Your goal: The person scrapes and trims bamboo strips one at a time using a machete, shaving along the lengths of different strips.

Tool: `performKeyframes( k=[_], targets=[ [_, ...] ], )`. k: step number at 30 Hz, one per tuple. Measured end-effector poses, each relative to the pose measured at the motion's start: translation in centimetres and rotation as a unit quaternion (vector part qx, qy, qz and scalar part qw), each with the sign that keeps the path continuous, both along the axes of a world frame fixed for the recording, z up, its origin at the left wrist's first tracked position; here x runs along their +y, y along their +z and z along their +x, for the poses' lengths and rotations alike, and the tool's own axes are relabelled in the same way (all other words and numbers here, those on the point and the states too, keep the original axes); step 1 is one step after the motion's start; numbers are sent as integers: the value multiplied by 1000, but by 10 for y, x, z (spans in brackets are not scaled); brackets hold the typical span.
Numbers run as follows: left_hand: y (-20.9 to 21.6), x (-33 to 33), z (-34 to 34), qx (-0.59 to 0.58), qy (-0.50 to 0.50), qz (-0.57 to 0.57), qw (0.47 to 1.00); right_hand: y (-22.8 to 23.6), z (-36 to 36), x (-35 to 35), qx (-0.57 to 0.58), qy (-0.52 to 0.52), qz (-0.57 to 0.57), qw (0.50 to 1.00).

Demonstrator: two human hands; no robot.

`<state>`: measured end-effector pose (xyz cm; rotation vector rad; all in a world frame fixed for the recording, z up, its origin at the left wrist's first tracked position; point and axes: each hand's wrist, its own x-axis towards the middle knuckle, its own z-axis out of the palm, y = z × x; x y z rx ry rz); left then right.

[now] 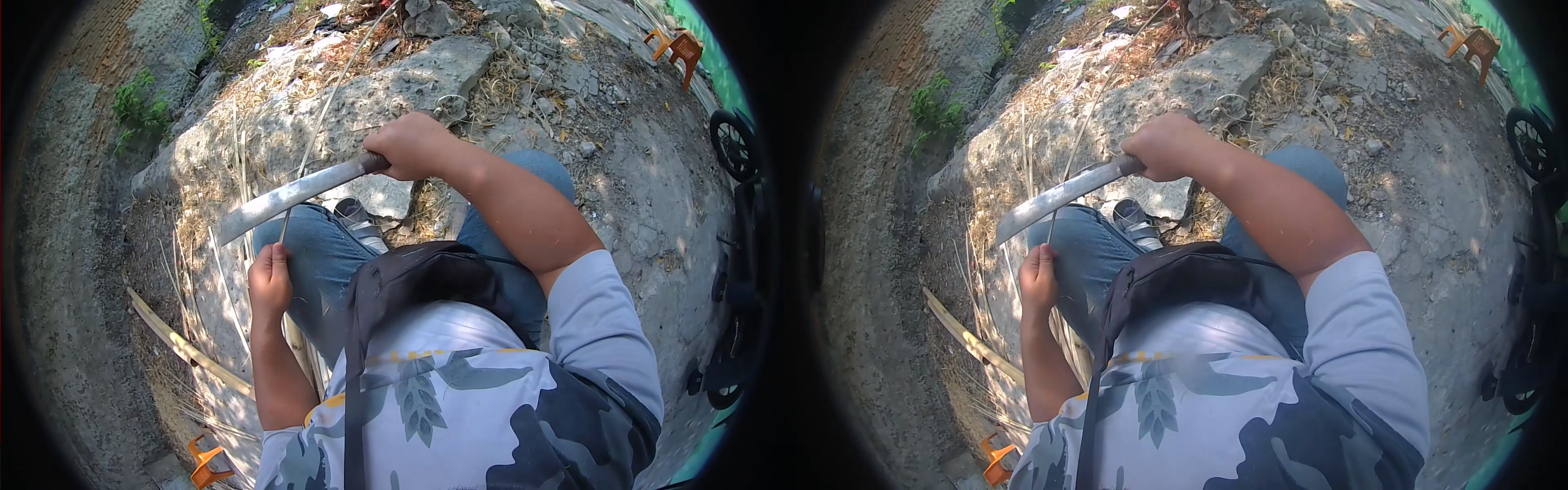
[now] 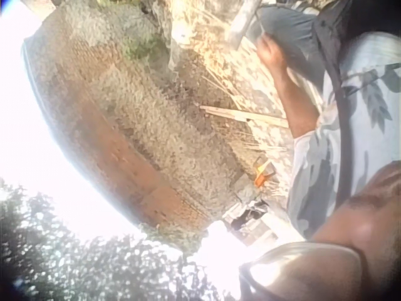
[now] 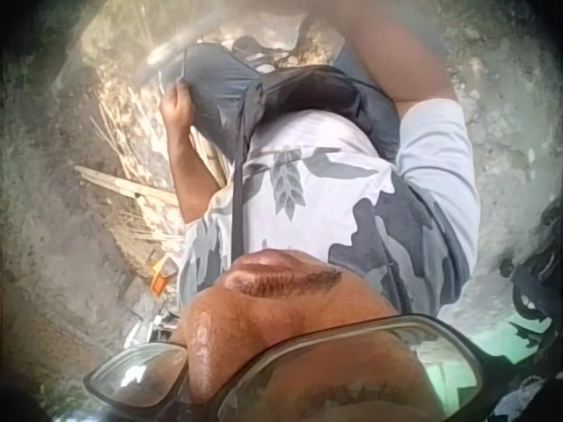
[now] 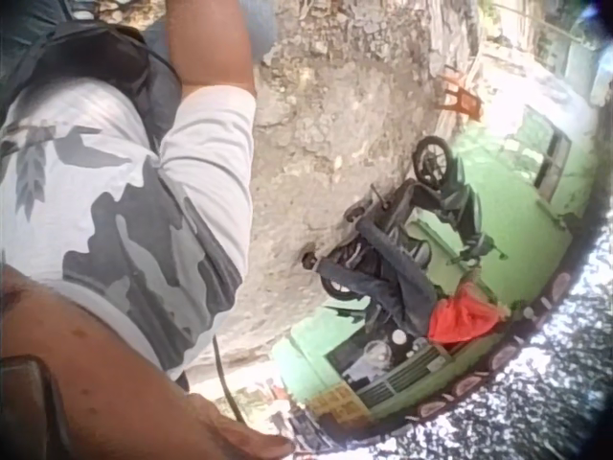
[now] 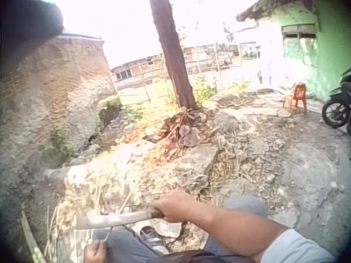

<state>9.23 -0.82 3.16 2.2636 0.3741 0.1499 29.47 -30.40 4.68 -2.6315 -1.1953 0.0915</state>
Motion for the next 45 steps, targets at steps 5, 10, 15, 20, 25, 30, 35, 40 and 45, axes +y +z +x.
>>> performKeyframes(
  k=[5, 10, 15, 20, 25, 30, 35, 40, 45],
  targets=[
    [-9, 6, -3, -49, -10, 35, 998, -5, -1, 10, -24, 34, 37, 998],
    [-2, -1, -2, -9, 13, 5, 1000, -22, 28, -12, 55, -69, 78, 993],
    [3, -8, 0, -20, -1, 80, 997, -11, 21, -18, 23, -98, 64, 993],
    [11, -14, 2, -10, -12, 134, 991, -4, -2, 7, 32, -19, 25, 999],
    [7, -9, -2, -41, -29, 124, 991, 2, -4, 18, 53, 2, 17, 998],
    [8, -12, -1, -25, -30, 132, 990, -11, 1, 13, 29, 17, 64, 997],
    [13, -15, 0, -20, -28, 153, 988, -9, -1, 9, 23, 24, 81, 996],
    [28, -19, -2, 39, -17, 132, 990, -5, -9, 15, 2, 14, 67, 998],
    [35, -26, -9, 20, -19, 148, 989, 4, -20, 25, -16, 30, 58, 998]
  ],
)
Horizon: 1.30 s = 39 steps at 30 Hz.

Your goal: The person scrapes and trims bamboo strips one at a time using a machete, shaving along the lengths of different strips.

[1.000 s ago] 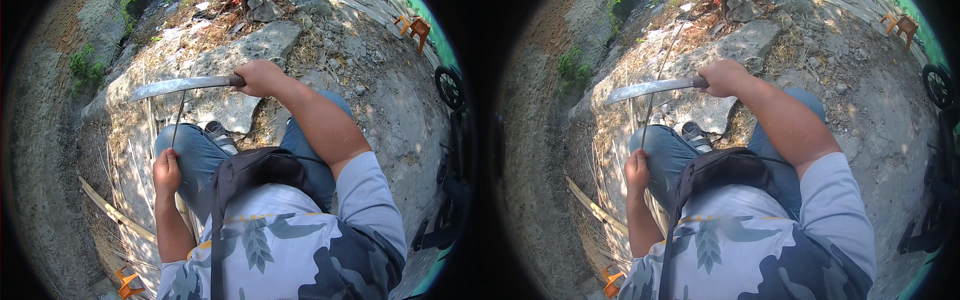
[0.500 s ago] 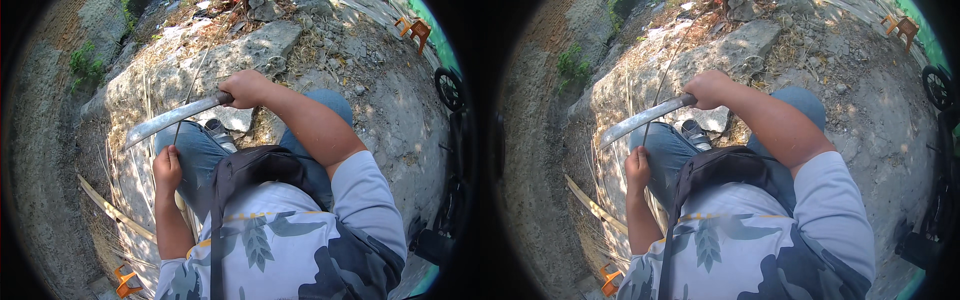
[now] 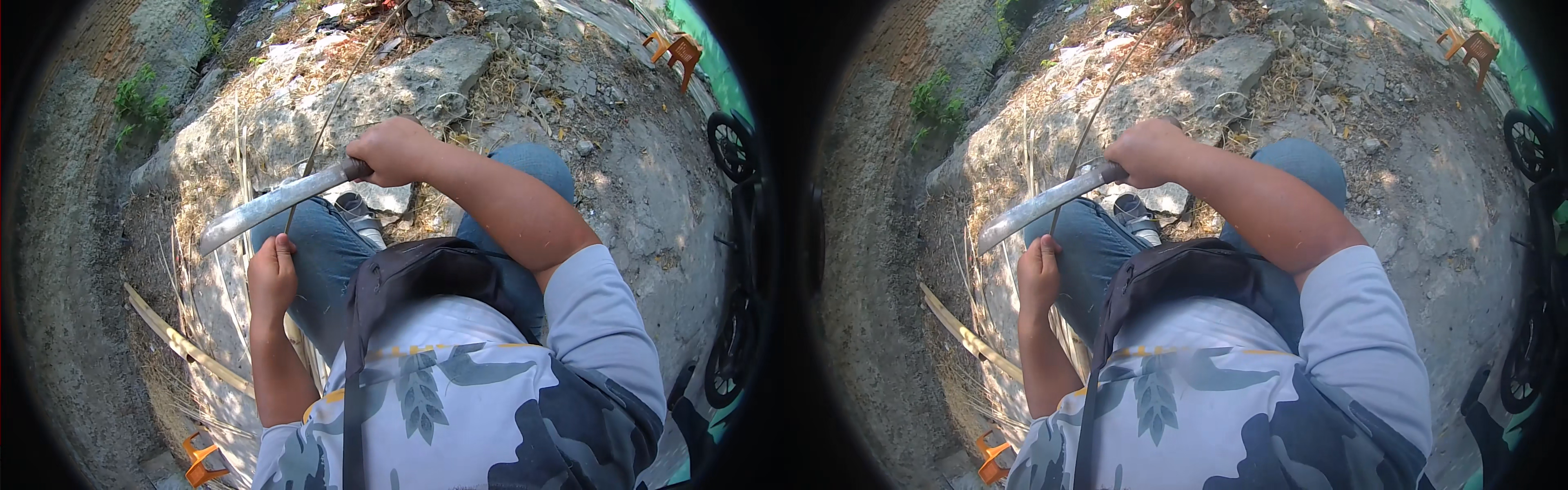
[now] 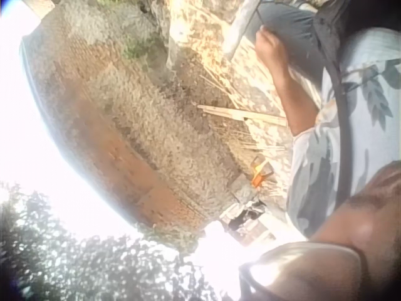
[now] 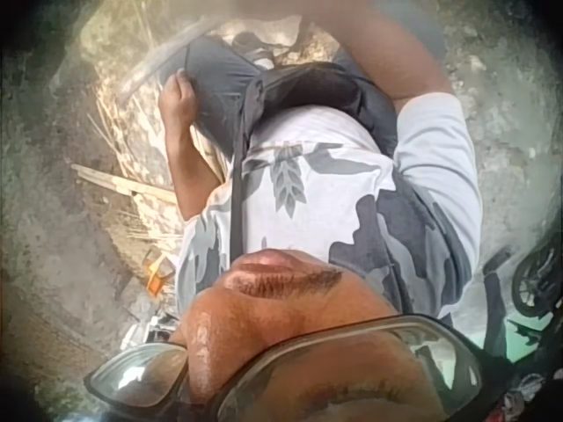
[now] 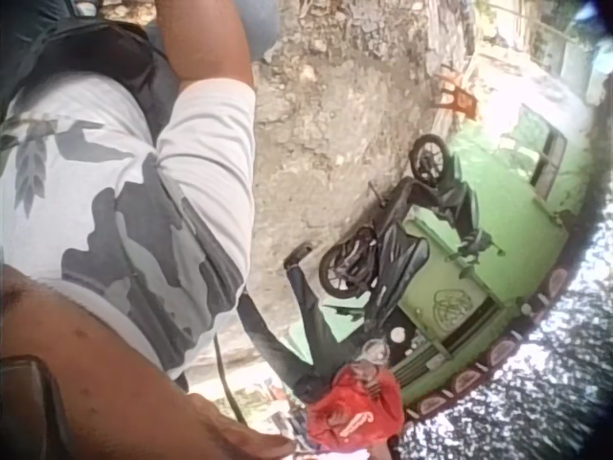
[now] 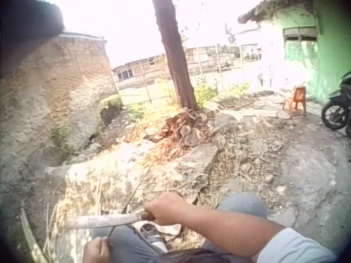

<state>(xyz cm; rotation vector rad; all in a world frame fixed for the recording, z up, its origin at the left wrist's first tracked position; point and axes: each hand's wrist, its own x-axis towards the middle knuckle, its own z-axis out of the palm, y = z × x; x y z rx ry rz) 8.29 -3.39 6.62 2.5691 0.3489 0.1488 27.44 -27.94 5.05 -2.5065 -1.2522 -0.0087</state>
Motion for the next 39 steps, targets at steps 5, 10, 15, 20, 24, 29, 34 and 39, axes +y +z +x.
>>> performKeyframes(
  k=[5, 10, 15, 20, 24, 29, 34, 39],
  targets=[
    [2, -5, -3, -38, -14, -4, 999, 6, 7, -12, 15, -6, 39, 999],
    [15, -13, -7, -14, -11, 1, 1000, 7, 5, -22, 0, -4, 45, 999],
    [-2, -3, -3, -39, -7, 5, 999, 14, -9, -6, -13, -8, 12, 1000],
    [-7, 2, -2, -15, 3, -1, 1000, 15, 4, -9, 51, -35, -22, 998],
    [-11, -2, 5, -47, -22, 31, 998, 15, 9, -16, 24, -37, -50, 998],
    [-9, -4, 12, -35, -16, 19, 999, 10, 2, -8, 35, -30, -44, 998],
    [-10, 0, 10, -32, -11, -4, 999, 13, 6, -2, 20, -23, -37, 999],
    [-7, -5, 12, -20, -18, 14, 1000, 11, 17, -20, 46, -49, -56, 996]
  ],
)
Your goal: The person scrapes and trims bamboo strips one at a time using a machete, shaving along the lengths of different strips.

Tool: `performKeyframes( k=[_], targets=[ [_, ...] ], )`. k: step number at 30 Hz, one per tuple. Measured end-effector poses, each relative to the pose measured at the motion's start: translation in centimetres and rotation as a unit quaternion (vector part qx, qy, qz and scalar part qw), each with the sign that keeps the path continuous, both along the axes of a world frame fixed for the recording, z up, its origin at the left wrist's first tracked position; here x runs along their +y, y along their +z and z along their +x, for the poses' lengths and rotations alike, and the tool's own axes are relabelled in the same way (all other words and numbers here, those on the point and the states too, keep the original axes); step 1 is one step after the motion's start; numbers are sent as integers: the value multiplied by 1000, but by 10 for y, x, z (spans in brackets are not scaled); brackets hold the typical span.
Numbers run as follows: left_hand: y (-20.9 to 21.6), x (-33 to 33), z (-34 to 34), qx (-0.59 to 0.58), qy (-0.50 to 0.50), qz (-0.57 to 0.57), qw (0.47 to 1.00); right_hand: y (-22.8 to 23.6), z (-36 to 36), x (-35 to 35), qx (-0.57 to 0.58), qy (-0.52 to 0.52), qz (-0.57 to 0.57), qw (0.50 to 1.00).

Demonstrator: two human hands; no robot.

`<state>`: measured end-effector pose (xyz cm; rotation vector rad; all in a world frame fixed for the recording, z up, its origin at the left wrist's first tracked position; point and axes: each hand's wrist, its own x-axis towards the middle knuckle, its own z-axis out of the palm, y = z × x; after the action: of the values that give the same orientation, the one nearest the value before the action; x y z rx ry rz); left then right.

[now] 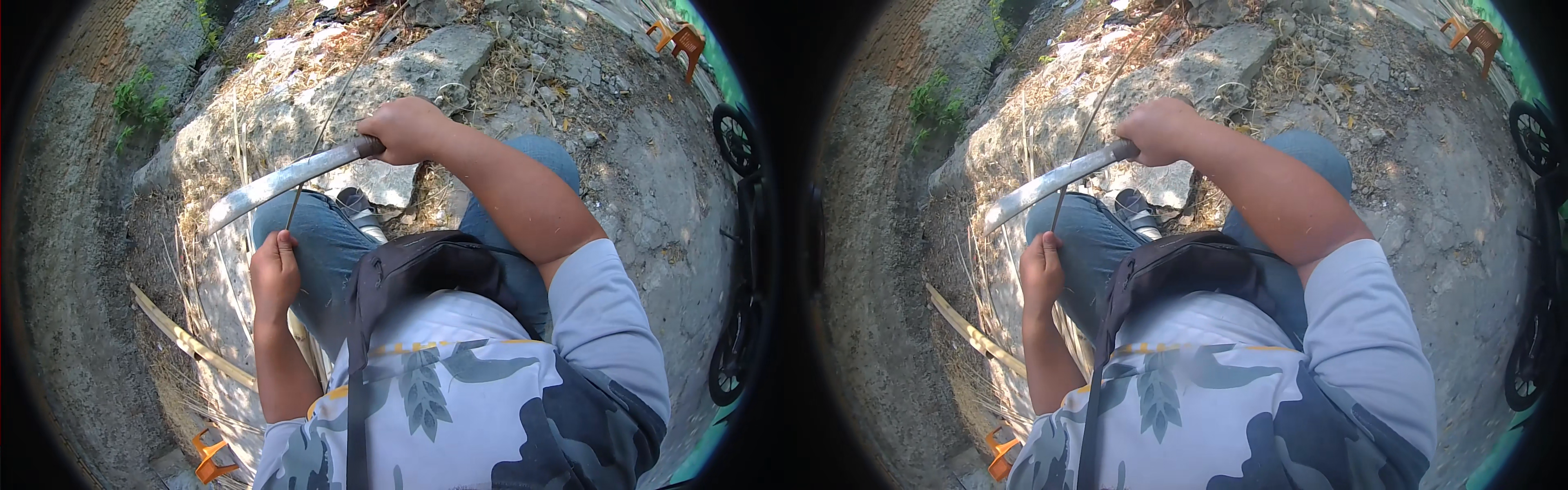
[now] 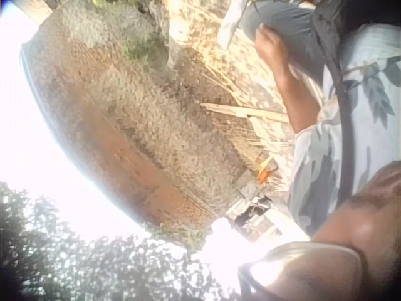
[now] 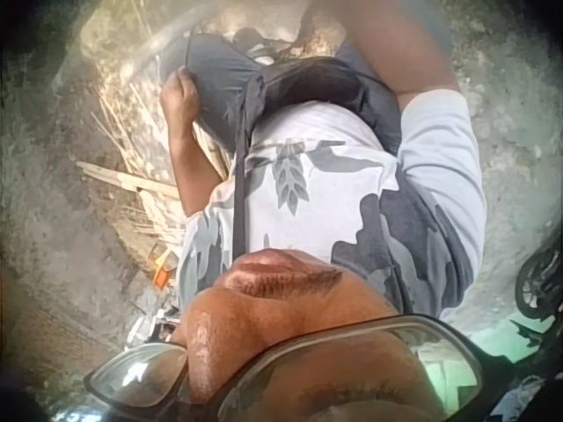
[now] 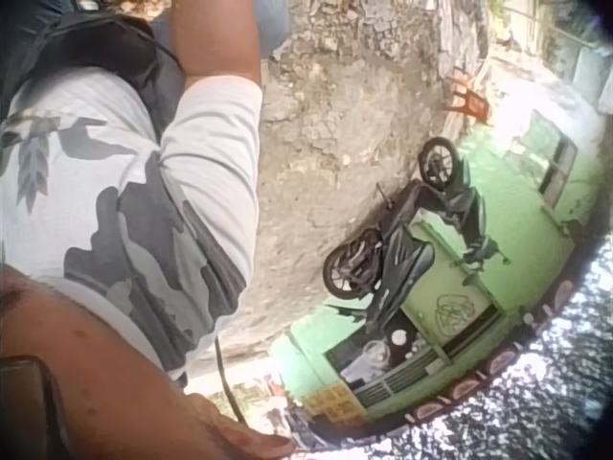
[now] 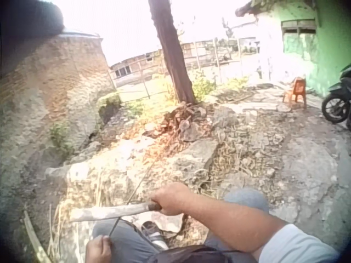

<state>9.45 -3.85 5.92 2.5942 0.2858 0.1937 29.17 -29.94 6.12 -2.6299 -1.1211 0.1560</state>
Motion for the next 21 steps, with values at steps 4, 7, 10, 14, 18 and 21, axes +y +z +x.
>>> performKeyframes(
  k=[4, 7, 10, 14, 18, 21],
  targets=[
    [2, -2, 0, 12, 11, 32, 999, -12, -3, 3, -55, 23, 53, 997],
    [1, 1, -2, 16, 17, 27, 999, -10, -11, 14, -36, 17, 58, 997],
    [0, 2, -2, 8, 15, 15, 1000, -9, -5, 15, -60, 40, 45, 996],
    [-4, 1, -1, -7, 4, 12, 1000, -12, 4, -3, -79, 22, 88, 993],
    [-1, -2, 1, 10, 2, 12, 1000, -8, 4, -5, -79, 25, 75, 994],
    [-5, 1, 0, -4, 0, 17, 1000, 6, -5, 4, -29, 13, 11, 999]
  ],
)
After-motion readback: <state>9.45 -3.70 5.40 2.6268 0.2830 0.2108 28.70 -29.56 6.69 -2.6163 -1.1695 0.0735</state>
